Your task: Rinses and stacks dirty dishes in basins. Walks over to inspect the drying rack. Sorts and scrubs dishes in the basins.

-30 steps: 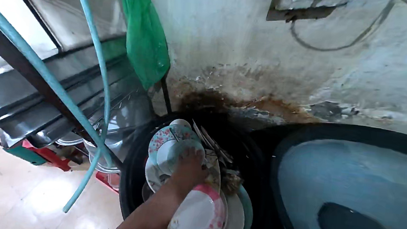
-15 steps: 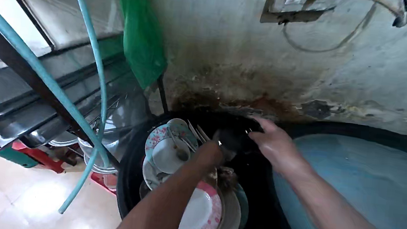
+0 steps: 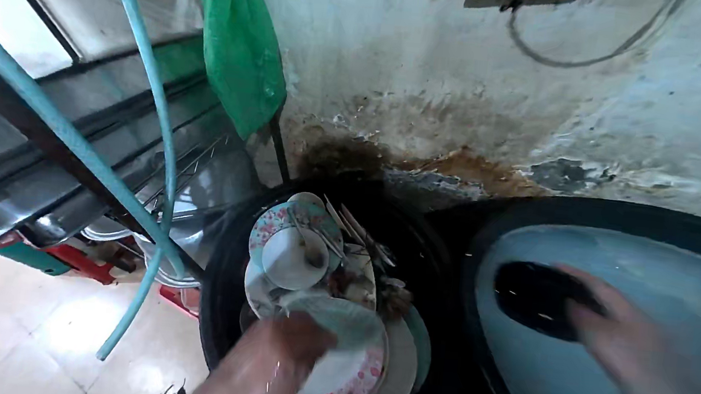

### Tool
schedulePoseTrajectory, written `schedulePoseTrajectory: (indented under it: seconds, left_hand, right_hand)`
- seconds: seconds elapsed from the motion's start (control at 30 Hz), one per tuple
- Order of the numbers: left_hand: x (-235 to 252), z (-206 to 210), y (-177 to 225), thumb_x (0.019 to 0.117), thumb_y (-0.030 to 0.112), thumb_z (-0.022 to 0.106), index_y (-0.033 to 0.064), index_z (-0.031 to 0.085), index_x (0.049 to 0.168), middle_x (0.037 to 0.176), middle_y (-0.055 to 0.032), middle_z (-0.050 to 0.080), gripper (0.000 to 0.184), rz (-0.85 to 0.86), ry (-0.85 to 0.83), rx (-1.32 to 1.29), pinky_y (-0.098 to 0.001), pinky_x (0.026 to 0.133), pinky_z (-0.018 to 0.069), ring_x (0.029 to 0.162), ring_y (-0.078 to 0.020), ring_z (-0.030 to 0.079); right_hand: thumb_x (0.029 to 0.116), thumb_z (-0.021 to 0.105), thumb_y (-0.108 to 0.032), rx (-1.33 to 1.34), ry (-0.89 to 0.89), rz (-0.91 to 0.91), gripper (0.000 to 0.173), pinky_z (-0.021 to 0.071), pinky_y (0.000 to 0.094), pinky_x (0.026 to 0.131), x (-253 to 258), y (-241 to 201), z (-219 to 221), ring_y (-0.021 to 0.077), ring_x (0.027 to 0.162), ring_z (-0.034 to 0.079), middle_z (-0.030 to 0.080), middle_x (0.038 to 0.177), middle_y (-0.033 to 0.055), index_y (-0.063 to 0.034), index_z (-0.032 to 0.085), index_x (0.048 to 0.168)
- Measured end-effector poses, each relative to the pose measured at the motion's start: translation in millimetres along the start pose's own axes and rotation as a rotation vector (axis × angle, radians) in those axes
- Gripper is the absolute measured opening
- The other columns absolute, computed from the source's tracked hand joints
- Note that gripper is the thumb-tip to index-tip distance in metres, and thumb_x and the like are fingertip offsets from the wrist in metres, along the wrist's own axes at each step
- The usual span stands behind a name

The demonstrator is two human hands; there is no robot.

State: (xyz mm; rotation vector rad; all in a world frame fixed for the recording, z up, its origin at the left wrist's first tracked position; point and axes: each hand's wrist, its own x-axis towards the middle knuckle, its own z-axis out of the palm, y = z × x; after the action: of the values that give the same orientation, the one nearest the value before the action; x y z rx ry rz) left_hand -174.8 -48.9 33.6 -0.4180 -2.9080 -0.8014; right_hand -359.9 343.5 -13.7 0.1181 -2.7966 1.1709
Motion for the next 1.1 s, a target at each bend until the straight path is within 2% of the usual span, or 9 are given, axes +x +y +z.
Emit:
schedulePoseTrajectory:
  seconds: [0.1, 0.3, 0.37, 0.43, 0.53, 0.83, 0.9, 0.97, 1.1]
  left_hand:
    - [-55.0, 52.9, -16.4, 0.0957, 0.006, 0.065, 0.0106, 0.078, 0.107, 0.113, -0.0068, 0.076, 0.018, 0.22, 0.085, 0.085, -0.0435, 0.102, 0.055, 0.115, -0.0238, 0.07]
    - [-48.3, 56.9, -34.5, 0.1025, 0.026, 0.06, 0.0048, 0.077, 0.116, 0.123, -0.012, 0.074, 0.031, 0.063, 0.036, -0.03, -0.0507, 0.11, 0.0482, 0.12, -0.0288, 0.068]
    - [-13.4, 40.0, -50.3, 0.102, 0.021, 0.058, 0.0029, 0.075, 0.119, 0.126, -0.014, 0.072, 0.03, -0.165, 0.126, 0.009, -0.0458, 0.106, 0.0524, 0.121, -0.0278, 0.068]
    - [31.6, 14.0, -65.9, 0.1068, 0.022, 0.052, 0.0034, 0.062, 0.139, 0.148, -0.0161, 0.056, 0.039, -0.595, 0.001, -0.003, -0.0456, 0.116, 0.0423, 0.137, -0.0291, 0.054]
    - [74.6, 8.9, -99.8, 0.1057, 0.022, 0.055, 0.0005, 0.041, 0.154, 0.16, -0.0216, 0.038, 0.054, -0.893, -0.067, 0.013, -0.0507, 0.118, 0.0378, 0.144, -0.0371, 0.044]
    - [111.1, 18.1, -119.4, 0.1011, 0.015, 0.062, 0.0069, 0.037, 0.158, 0.158, -0.0245, 0.04, 0.062, -1.029, -0.087, -0.073, -0.0565, 0.115, 0.0386, 0.143, -0.0413, 0.044]
    - [109.1, 15.5, -120.2, 0.0985, 0.008, 0.064, 0.0131, 0.039, 0.157, 0.139, -0.0225, 0.056, 0.064, -1.091, 0.055, -0.353, -0.0473, 0.089, 0.0521, 0.11, -0.0322, 0.061]
    - [109.4, 9.0, -120.6, 0.0969, 0.006, 0.065, 0.0141, 0.042, 0.154, 0.12, -0.0206, 0.059, 0.062, -1.162, 0.143, -0.553, -0.04, 0.071, 0.0494, 0.084, -0.0255, 0.057]
    - [103.6, -11.5, -113.8, 0.104, 0.018, 0.059, 0.001, 0.058, 0.134, 0.116, -0.023, 0.064, 0.035, -1.022, 0.306, -0.523, -0.051, 0.083, 0.0514, 0.097, -0.0324, 0.062]
  right_hand:
    - [0.0996, 0.045, 0.005, -0.045, 0.031, 0.019, 0.048, 0.0381, 0.0611, 0.113, -27.3, 30.9, -27.7, 0.0485, 0.137, 0.048, 0.048, 0.147, 0.0351, 0.0071, 0.046, 0.147]
    - [0.1006, 0.042, 0.0, -0.16, -0.111, 0.143, 0.046, 0.0362, 0.0494, 0.119, -58.3, 79.5, -35.6, 0.0412, 0.141, 0.047, 0.048, 0.148, 0.033, 0.0105, 0.047, 0.145]
    - [0.0955, 0.047, 0.005, 0.071, -0.123, 0.395, 0.052, 0.0442, 0.0444, 0.112, -62.9, 82.7, -30.9, 0.0326, 0.136, 0.052, 0.048, 0.149, 0.0292, 0.0085, 0.044, 0.148]
    - [0.0925, 0.047, 0.009, 0.37, -0.098, 0.692, 0.062, 0.0536, 0.0454, 0.091, -63.9, 67.8, -29.9, 0.0236, 0.118, 0.057, 0.048, 0.142, 0.0204, -0.0031, 0.037, 0.152]
    - [0.0954, 0.041, 0.005, 0.585, -0.129, 0.766, 0.06, 0.0565, 0.0461, 0.083, -62.6, 52.3, -35.7, 0.0216, 0.109, 0.061, 0.049, 0.136, 0.014, -0.0109, 0.033, 0.153]
    - [0.0956, 0.042, 0.003, 0.691, -0.205, 0.601, 0.057, 0.0616, 0.0428, 0.07, -31.0, -3.6, -25.6, 0.0243, 0.095, 0.069, 0.06, 0.124, 0.0129, -0.0141, 0.041, 0.15]
    - [0.0946, 0.044, 0.004, 0.71, -0.189, 0.585, 0.056, 0.0618, 0.0445, 0.068, -22.5, -15.5, -11.5, 0.0275, 0.093, 0.07, 0.062, 0.122, 0.0149, -0.0133, 0.045, 0.148]
    - [0.0952, 0.044, 0.005, 0.722, -0.214, 0.568, 0.052, 0.0623, 0.0447, 0.067, -15.2, -34.0, 1.8, 0.029, 0.09, 0.071, 0.064, 0.118, 0.0165, -0.0115, 0.048, 0.145]
    - [0.1014, 0.041, 0.005, 0.744, -0.308, 0.585, 0.048, 0.0614, 0.044, 0.069, -0.4, -79.5, 25.6, 0.0295, 0.091, 0.07, 0.062, 0.119, 0.0186, -0.0118, 0.047, 0.146]
